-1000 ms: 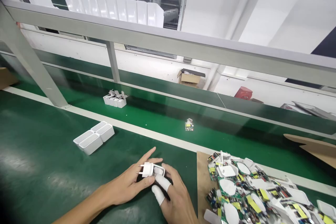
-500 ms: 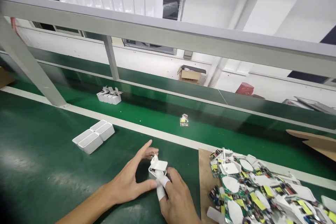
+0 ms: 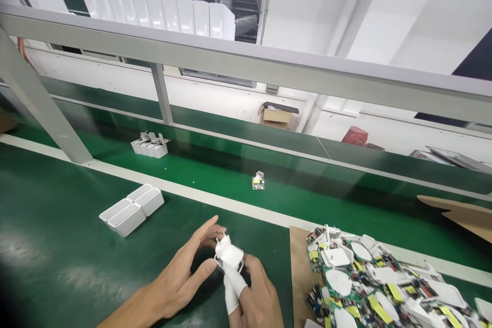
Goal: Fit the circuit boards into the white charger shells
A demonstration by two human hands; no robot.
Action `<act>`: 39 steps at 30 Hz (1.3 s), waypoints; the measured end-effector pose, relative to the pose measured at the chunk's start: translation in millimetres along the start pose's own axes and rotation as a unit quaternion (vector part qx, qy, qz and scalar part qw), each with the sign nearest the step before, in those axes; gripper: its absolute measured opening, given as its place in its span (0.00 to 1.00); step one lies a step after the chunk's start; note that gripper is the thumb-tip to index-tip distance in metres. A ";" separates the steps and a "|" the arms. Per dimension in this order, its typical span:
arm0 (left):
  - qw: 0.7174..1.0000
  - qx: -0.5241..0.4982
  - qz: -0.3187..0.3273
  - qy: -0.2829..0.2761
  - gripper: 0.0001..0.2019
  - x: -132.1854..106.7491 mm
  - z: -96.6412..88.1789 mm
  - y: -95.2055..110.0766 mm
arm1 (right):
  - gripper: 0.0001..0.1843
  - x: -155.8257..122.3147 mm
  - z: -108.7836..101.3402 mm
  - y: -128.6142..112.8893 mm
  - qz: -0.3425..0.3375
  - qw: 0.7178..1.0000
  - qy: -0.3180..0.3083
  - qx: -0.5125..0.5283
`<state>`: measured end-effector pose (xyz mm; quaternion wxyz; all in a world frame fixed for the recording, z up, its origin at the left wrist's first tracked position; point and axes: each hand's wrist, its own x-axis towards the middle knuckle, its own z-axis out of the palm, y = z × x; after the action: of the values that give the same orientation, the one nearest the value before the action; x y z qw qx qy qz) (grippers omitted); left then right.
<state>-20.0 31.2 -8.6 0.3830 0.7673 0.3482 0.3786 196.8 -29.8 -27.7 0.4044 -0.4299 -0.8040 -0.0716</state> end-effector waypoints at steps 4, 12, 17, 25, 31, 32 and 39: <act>0.999 0.004 -0.037 -0.005 0.26 2.0 1.4 5.3 | 0.24 -5.4 9.6 0.1 0.019 0.999 -0.042 0.006; 0.994 -0.008 -0.099 -0.034 0.26 7.3 -3.3 4.6 | 0.19 -7.9 13.9 -4.8 0.105 0.991 -0.046 0.072; 0.999 -0.031 0.035 -0.001 0.57 -0.3 11.5 2.2 | 0.22 3.2 11.7 -4.0 0.387 0.802 -0.001 0.454; 0.977 0.066 0.192 0.063 0.44 -3.3 25.2 23.3 | 0.28 18.4 4.1 -25.3 0.503 0.526 0.051 0.684; 0.974 0.083 0.203 0.057 0.42 -2.4 22.2 21.2 | 0.30 22.1 1.3 -26.6 0.514 0.523 0.063 0.677; 0.974 0.085 0.202 0.056 0.42 -2.6 22.3 20.4 | 0.31 21.8 1.7 -26.4 0.516 0.522 0.063 0.676; 0.975 0.102 0.190 0.044 0.41 -3.6 23.0 20.4 | 0.33 14.1 7.8 -21.2 0.524 0.554 0.062 0.644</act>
<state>2.7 11.4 -2.0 0.2080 0.8371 0.2495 0.4402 172.1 -30.4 -17.9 0.5884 -0.3948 -0.2406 0.6634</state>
